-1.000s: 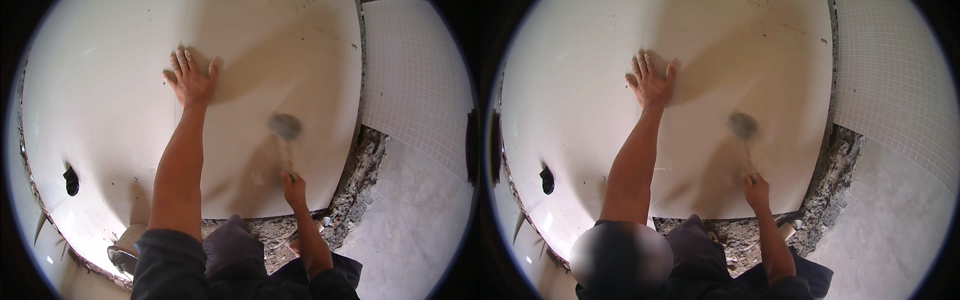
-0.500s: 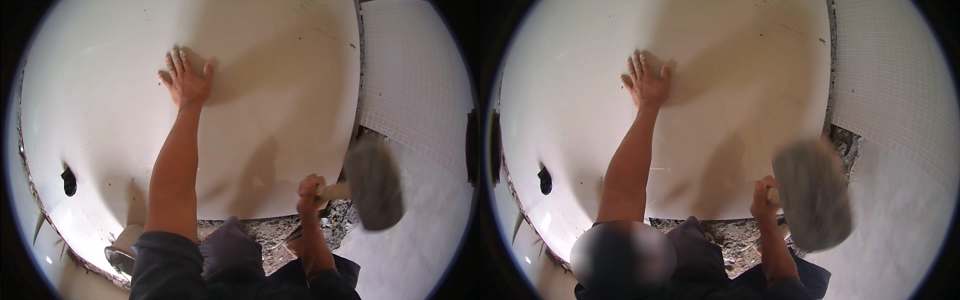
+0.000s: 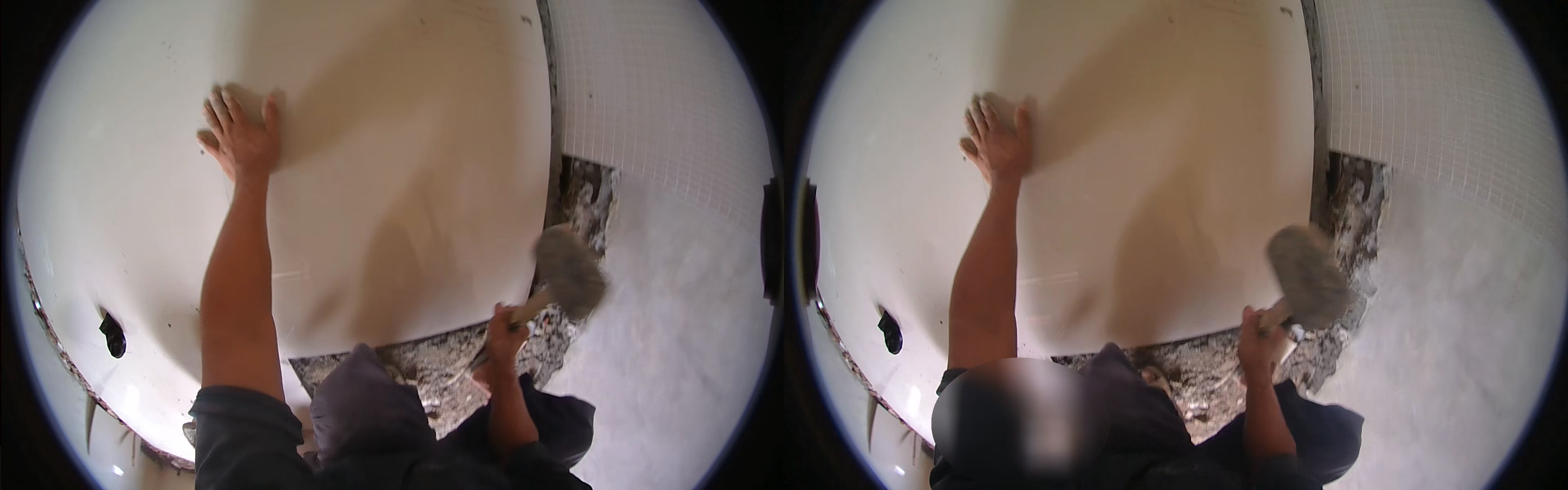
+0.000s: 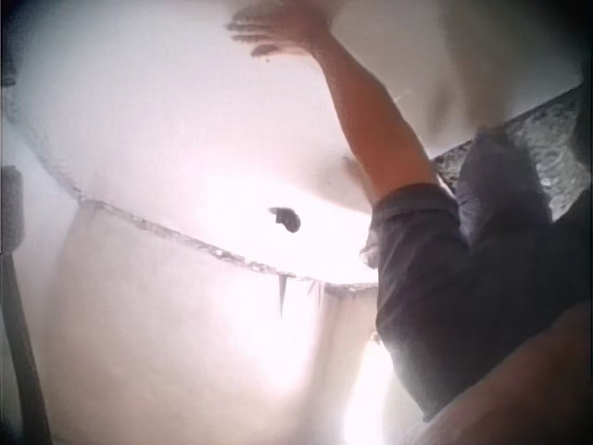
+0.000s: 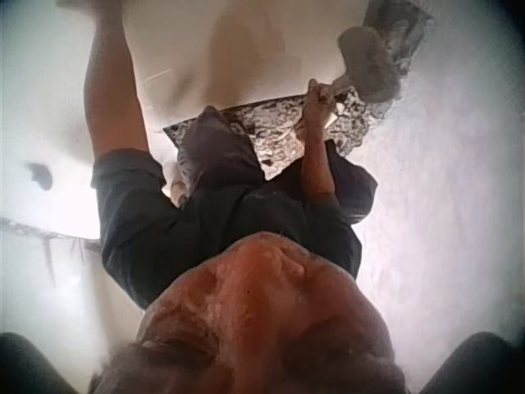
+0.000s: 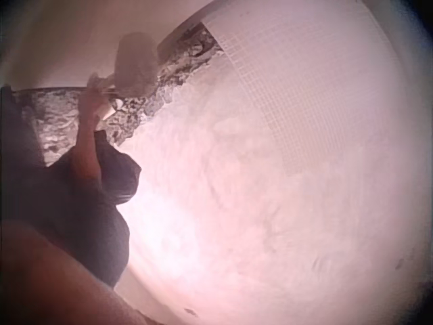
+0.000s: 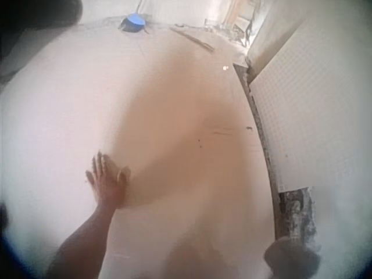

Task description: The person kneels on the floor and uses a rubber mallet to tap a large white tile into place. They then pour cement from a bucket onto the floor and spread it with a trowel to prepare the surface for additional tiles.

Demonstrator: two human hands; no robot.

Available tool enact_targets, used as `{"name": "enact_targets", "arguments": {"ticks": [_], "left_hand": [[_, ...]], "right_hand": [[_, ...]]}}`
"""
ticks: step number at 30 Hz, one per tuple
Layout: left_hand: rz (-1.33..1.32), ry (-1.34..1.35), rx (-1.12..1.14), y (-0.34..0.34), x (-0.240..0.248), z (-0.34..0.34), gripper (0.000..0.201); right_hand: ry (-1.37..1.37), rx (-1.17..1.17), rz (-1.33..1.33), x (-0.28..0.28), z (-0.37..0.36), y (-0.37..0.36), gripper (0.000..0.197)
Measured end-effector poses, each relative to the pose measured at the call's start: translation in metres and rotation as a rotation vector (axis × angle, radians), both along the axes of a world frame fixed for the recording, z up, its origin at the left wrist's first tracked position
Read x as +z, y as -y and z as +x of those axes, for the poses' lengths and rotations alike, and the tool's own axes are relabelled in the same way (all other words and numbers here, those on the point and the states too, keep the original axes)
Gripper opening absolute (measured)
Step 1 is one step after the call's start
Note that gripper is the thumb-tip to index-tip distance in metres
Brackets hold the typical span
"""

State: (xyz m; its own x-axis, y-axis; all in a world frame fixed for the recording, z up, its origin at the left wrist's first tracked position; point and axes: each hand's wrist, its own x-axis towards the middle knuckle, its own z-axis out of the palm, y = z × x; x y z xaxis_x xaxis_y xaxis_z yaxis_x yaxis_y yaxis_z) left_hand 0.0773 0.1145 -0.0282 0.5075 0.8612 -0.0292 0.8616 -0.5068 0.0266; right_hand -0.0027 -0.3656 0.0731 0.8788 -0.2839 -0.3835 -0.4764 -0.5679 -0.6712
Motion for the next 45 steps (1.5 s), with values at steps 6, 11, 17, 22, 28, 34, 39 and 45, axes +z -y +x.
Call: {"name": "enact_targets", "arguments": {"ticks": [6,11,17,22,28,34,39,45], "left_hand": [[0.015,-0.001,-0.010,-0.002,-0.004,0.001,0.083],[0.054,0.030,-0.024,-0.003,-0.005,0.000,0.083],[0.140,-0.047,-0.071,-0.005,-0.007,-0.001,0.087],[-0.028,0.065,-0.022,-0.004,0.003,-0.001,0.086],[-0.156,0.010,0.016,-0.004,0.016,-0.001,0.083],[-0.179,-0.003,0.029,-0.007,0.019,0.002,0.082],[-0.194,0.032,0.016,-0.004,0.020,0.001,0.083],[-0.211,-0.017,0.033,-0.005,0.023,0.003,0.084]], "right_hand": [[-0.275,0.286,-0.099,0.000,0.024,0.007,0.019],[0.100,-0.118,0.059,0.009,0.056,-0.016,0.009],[-0.172,0.105,-0.088,0.000,0.067,-0.051,0.015],[0.038,0.520,0.288,-0.010,0.055,-0.081,0.007],[0.388,0.915,-0.128,-0.020,0.077,-0.116,0.018],[-0.087,0.752,-0.145,0.019,0.115,-0.186,0.025],[0.331,0.804,0.111,0.005,0.127,-0.195,0.017],[0.085,0.667,0.145,-0.017,0.141,-0.189,0.023]]}}
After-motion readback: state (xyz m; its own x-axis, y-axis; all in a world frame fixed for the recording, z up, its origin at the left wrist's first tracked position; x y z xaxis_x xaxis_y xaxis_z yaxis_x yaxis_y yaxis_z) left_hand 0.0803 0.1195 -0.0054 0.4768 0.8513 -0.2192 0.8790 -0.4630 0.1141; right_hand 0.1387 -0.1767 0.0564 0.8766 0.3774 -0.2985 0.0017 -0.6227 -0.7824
